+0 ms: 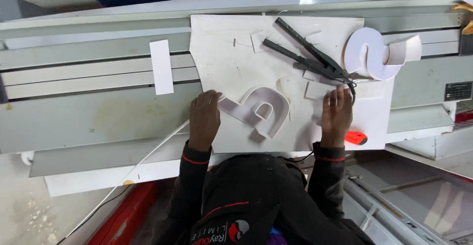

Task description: The person assembles a white plastic letter by attaching a long strip to its edges using a hot glue gun. They repeatedly apply glue and press the strip into place, then trim the excess with a utility knife.

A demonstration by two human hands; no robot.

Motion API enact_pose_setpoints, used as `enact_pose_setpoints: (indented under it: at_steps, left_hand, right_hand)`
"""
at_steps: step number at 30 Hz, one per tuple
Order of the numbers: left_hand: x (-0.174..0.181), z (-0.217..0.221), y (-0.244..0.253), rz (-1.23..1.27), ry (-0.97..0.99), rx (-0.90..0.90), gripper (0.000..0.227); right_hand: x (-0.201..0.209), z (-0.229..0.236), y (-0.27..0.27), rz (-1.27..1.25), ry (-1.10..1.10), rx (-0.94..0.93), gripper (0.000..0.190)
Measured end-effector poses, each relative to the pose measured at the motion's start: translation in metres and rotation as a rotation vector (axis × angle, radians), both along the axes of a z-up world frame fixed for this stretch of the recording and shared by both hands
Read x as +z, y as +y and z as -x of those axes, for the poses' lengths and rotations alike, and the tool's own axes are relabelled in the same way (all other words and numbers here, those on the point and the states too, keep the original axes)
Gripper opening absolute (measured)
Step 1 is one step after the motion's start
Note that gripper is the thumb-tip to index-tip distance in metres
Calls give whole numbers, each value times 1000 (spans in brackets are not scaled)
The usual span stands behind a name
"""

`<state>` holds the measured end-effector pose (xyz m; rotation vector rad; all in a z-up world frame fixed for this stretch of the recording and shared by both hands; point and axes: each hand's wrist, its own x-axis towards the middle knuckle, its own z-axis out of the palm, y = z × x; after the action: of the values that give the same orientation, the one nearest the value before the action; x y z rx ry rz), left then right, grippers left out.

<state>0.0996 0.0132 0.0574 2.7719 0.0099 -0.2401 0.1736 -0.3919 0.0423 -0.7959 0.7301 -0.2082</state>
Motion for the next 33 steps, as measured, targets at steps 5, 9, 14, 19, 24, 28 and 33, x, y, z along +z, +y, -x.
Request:
enact_pose_setpoints:
  at_steps: [5, 9, 14, 19, 24, 28, 33]
  left_hand:
    - [-58, -3, 5, 91, -125, -88, 45]
    - [-71, -1, 6, 187, -107, 41, 22]
    - [-58, 10, 1, 169, -110, 46, 23]
    - [-70, 33, 6, 23, -207, 130, 47]
    - [-75, 67, 25, 161, -293, 152, 15]
    - [-84, 76, 30, 190, -287, 171, 13]
    - [-64, 77, 34, 88, -42, 155, 24]
  right_hand:
    - [-67, -29, -54, -304, -218, 31, 14]
    - [-2, -18, -9, 200, -197, 0, 39]
    - [38, 1, 52, 478, -408, 103, 30]
    - [121, 33, 107, 633, -685, 49, 18]
    - [192, 98, 124, 969, -1023, -64, 31]
    - [176, 114, 118, 878, -931, 111, 43]
    - [113, 109, 130, 758, -1009, 449, 45]
